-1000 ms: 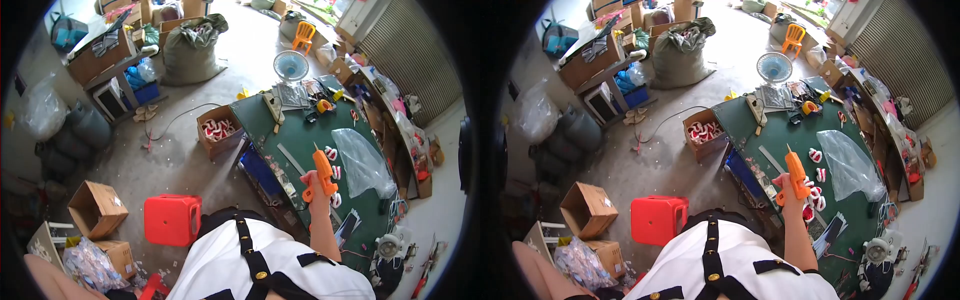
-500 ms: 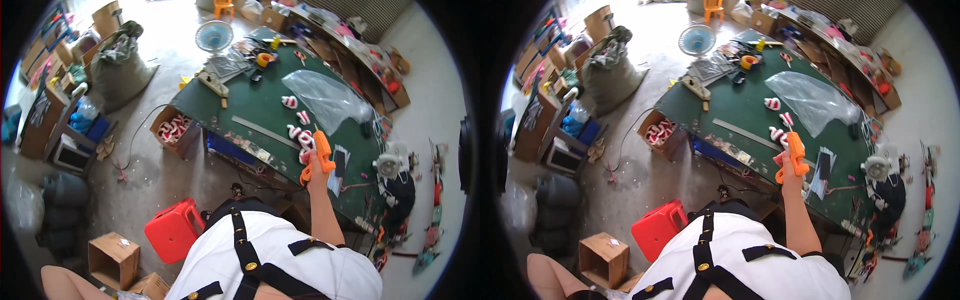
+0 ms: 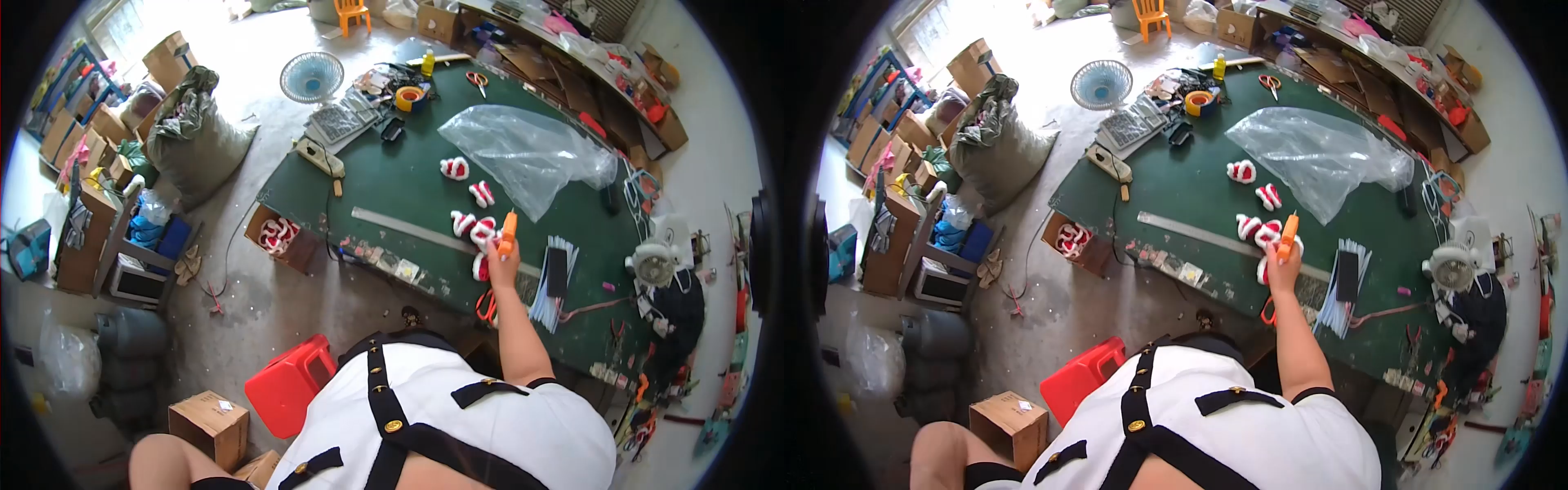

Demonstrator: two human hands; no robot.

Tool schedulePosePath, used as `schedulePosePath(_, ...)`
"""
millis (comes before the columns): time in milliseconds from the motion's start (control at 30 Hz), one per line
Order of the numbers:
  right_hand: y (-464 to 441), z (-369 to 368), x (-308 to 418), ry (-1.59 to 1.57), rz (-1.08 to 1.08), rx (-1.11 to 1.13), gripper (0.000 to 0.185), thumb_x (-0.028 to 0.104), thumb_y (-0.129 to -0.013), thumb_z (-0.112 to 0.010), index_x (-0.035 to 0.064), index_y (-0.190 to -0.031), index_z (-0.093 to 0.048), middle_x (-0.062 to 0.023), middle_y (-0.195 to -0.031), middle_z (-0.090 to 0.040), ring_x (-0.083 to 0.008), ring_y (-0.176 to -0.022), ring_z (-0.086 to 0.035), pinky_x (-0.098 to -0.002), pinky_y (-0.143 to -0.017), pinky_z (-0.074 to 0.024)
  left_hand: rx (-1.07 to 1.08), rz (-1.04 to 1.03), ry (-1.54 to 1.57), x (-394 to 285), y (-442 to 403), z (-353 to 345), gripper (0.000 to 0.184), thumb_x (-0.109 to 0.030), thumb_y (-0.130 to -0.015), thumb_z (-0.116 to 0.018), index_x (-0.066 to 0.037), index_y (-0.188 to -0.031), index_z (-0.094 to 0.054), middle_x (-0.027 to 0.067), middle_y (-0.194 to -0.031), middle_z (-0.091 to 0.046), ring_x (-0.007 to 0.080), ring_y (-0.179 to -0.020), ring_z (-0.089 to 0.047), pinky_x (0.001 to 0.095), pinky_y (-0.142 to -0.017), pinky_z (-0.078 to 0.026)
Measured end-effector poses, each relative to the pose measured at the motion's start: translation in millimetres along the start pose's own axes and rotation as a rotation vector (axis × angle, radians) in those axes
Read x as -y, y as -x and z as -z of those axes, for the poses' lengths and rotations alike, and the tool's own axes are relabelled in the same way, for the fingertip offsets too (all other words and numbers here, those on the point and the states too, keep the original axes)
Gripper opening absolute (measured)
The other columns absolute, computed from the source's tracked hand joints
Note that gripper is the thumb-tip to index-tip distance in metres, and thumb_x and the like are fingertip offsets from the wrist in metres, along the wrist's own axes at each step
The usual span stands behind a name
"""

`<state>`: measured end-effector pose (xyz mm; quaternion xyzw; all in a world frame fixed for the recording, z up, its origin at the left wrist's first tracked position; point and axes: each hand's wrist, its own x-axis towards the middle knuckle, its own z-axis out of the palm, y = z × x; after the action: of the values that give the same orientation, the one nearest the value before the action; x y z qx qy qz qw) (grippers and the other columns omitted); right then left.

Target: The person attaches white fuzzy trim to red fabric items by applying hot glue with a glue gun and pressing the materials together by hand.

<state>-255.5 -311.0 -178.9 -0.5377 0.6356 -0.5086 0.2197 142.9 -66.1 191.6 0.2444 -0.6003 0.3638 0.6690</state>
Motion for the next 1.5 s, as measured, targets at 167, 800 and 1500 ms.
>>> schedulePosePath(167,-44.1,-31.7,-55.1,0.300,0.220,0.080,0.033,0.009,-0.070,-0.066,0.0031,-0.097,-0.049,-0.0206,-0.086,-0.056,-0.0425,-0.085,-0.054,-0.0462,-0.074,-0.0438,0.008,-0.099,-0.204,-28.6,0.5,-32.5,0.046,-0.038,-0.094,-0.040,-0.012,-0.132,-0.038,0.0150,-0.138,-0.038,0.0328,-0.130,-0.034,0.0503,-0.108,-0.021)
schedulePosePath(800,-57.3,-18.5,95.0,-0.755,-0.400,0.593,0.022,0.008,-0.085,-0.053,0.0036,-0.106,-0.047,-0.0048,-0.093,-0.053,-0.0134,-0.083,-0.053,-0.0240,-0.069,-0.0439,0.581,1.750,0.125,-72.7,211.7,-180.1,0.030,-0.014,-0.086,-0.062,-0.002,-0.113,-0.057,0.0082,-0.110,-0.061,0.0146,-0.099,-0.058,0.0275,-0.086,-0.046)
schedulePosePath(1500,4.0,-56.8,166.4,-0.877,-0.448,1.313,0.025,0.007,-0.084,-0.053,0.0051,-0.108,-0.047,-0.0029,-0.090,-0.053,-0.0099,-0.075,-0.052,-0.0224,-0.062,-0.0418,-0.790,1.834,0.683,-80.5,224.3,-144.8,0.010,-0.010,-0.088,-0.056,-0.005,-0.096,-0.060,0.0036,-0.081,-0.061,0.0132,-0.080,-0.060,0.0304,-0.080,-0.050)
